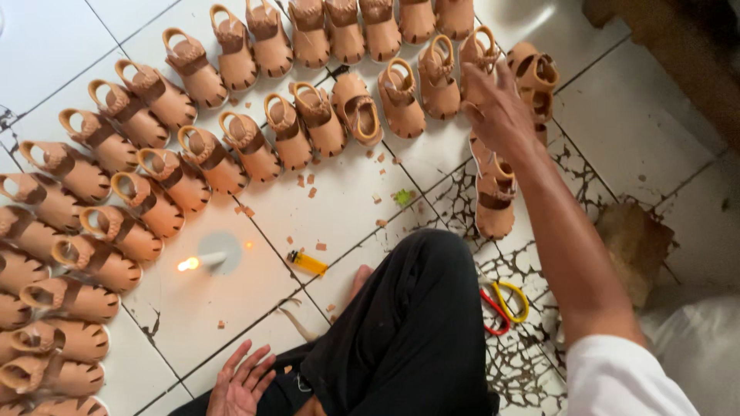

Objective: The person sits on the floor and assembles small sandals by heating a white sole with a candle and pressing it into the upper. They repeat this process for multiple units, using a lighter to ignite the candle and handling each sandal individually.

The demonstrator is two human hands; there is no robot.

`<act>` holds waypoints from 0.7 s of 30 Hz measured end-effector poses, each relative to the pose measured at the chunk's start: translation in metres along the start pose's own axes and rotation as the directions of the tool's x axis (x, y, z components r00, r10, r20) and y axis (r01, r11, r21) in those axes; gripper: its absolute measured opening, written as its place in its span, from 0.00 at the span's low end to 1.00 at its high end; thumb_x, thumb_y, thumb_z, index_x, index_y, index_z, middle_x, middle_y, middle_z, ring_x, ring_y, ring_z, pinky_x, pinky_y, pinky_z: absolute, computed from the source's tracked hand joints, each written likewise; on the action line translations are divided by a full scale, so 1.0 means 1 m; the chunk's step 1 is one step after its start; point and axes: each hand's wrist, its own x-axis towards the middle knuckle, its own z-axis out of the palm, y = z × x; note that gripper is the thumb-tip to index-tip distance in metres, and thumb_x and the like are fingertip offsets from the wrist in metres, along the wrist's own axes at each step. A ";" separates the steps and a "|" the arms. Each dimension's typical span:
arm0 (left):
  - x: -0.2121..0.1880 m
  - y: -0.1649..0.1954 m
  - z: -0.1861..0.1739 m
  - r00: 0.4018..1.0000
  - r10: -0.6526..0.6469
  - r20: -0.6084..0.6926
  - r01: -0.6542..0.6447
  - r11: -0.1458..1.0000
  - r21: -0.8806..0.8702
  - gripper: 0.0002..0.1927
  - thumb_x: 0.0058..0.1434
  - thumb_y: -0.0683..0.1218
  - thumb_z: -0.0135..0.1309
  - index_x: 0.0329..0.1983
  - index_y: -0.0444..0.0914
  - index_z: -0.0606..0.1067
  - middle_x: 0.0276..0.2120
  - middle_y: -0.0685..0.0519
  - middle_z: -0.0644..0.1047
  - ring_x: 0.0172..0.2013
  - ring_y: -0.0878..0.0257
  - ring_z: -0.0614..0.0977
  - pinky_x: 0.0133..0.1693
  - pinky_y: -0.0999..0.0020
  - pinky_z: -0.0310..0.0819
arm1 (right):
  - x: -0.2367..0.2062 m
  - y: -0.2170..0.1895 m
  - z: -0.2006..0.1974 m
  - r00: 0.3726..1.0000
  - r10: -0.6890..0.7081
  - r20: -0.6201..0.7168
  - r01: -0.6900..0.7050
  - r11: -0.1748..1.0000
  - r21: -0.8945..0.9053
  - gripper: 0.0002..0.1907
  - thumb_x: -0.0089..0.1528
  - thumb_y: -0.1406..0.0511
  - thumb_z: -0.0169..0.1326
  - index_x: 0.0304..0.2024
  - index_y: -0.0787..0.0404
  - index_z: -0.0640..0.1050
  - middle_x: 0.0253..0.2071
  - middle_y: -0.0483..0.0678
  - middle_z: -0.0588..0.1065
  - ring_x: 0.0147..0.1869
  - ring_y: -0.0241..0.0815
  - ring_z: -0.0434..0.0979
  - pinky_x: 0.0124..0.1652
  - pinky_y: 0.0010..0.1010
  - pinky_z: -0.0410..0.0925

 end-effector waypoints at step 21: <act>-0.008 0.011 0.039 0.994 0.089 0.065 -0.084 0.993 -0.079 0.39 0.65 0.58 0.46 0.74 0.33 0.55 0.64 0.32 0.68 0.62 0.42 0.73 0.60 0.45 0.67 | 0.071 -0.001 0.041 0.989 0.149 -0.008 -0.149 0.981 -0.128 0.19 0.66 0.69 0.54 0.59 0.51 0.80 0.56 0.60 0.71 0.57 0.62 0.73 0.52 0.53 0.68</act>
